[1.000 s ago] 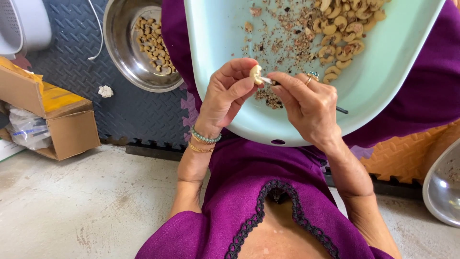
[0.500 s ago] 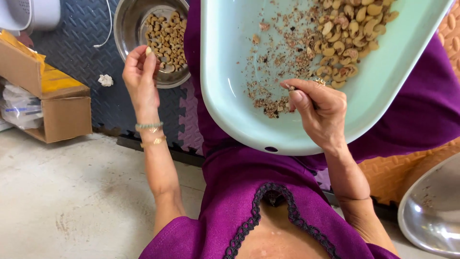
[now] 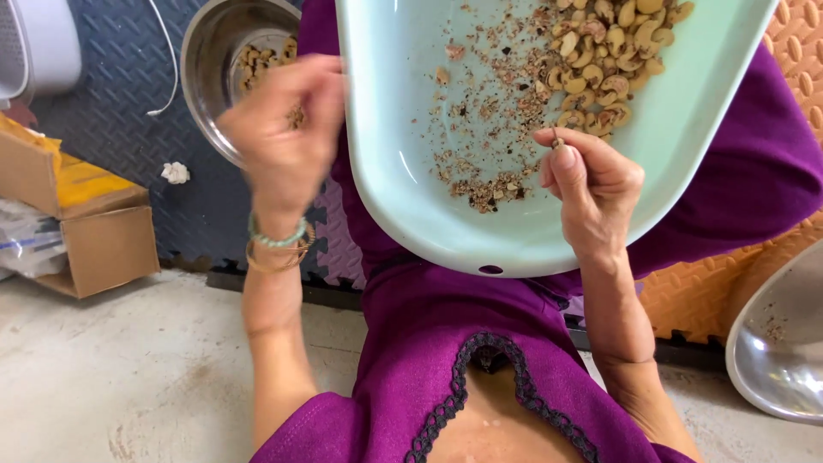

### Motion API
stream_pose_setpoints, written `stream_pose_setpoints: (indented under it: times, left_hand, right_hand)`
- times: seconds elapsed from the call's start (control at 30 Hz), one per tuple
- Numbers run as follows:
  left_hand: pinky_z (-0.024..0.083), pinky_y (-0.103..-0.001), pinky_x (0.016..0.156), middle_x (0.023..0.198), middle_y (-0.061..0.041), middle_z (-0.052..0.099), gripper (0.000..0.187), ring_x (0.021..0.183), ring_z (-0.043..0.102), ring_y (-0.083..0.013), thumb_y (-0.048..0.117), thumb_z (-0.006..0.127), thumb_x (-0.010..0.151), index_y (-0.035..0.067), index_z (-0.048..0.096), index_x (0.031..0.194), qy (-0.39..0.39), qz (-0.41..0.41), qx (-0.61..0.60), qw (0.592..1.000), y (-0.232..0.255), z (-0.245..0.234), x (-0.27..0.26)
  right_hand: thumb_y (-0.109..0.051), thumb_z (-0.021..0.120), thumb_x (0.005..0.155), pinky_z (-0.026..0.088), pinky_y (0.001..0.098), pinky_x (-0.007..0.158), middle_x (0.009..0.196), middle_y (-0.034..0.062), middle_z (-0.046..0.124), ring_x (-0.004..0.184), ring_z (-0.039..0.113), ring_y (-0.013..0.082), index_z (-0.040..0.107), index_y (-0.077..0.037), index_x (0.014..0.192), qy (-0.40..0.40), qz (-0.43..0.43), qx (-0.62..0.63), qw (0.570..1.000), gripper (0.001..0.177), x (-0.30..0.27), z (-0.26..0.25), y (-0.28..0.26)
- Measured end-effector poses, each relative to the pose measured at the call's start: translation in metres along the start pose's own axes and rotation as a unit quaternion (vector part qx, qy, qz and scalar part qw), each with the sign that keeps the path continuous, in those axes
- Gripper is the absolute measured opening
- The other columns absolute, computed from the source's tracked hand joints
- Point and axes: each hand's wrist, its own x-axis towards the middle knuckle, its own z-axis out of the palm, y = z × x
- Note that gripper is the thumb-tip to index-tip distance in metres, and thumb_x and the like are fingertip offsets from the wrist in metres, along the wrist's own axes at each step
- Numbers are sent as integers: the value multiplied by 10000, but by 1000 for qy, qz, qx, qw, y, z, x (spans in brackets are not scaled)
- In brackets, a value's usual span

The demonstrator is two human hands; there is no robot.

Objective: Using a small manual tool to scrape the thin brown skin off individual cashew nuts.

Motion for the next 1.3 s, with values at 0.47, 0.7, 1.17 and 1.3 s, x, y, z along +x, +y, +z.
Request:
stream_pose_setpoints:
  times: [0.47, 0.7, 1.17, 1.3]
  left_hand:
    - [587, -217, 527, 902, -154, 590, 112, 627, 596, -178, -57, 702, 848, -30, 681, 954, -346, 49, 278, 895, -54, 123, 24]
    - [513, -229, 441, 730, -85, 623, 80, 522, 535, -127, -5, 732, 828, 23, 711, 900, -376, 56, 325, 866, -64, 134, 5]
    - [468, -148, 510, 865, -71, 724, 171, 598, 573, -62, -23, 774, 911, 15, 688, 1053, -267, -146, -270, 914, 31, 74, 26]
    - [623, -202, 758, 960, -67, 743, 220, 804, 712, -118, -20, 817, 860, 26, 698, 1040, -236, -165, -266, 920, 52, 67, 24]
  right_hand:
    - [-198, 599, 1092, 269, 176, 498, 714, 9, 560, 543, 351, 40, 674, -21, 1230, 16, 29, 75, 997, 236, 1, 0, 7]
    - [-161, 589, 1093, 292, 180, 513, 705, -1, 546, 555, 364, 46, 669, -12, 1230, -5, 35, 59, 998, 218, 0, 2, 2]
    - [-177, 700, 1022, 369, 215, 476, 786, 41, 631, 584, 485, 93, 668, 43, 1251, -50, -44, -110, 992, 319, 33, 17, -14]
    - [-68, 741, 1004, 389, 203, 533, 830, 61, 652, 632, 491, 89, 688, 71, 1192, -61, -19, -99, 993, 240, 37, 21, -20]
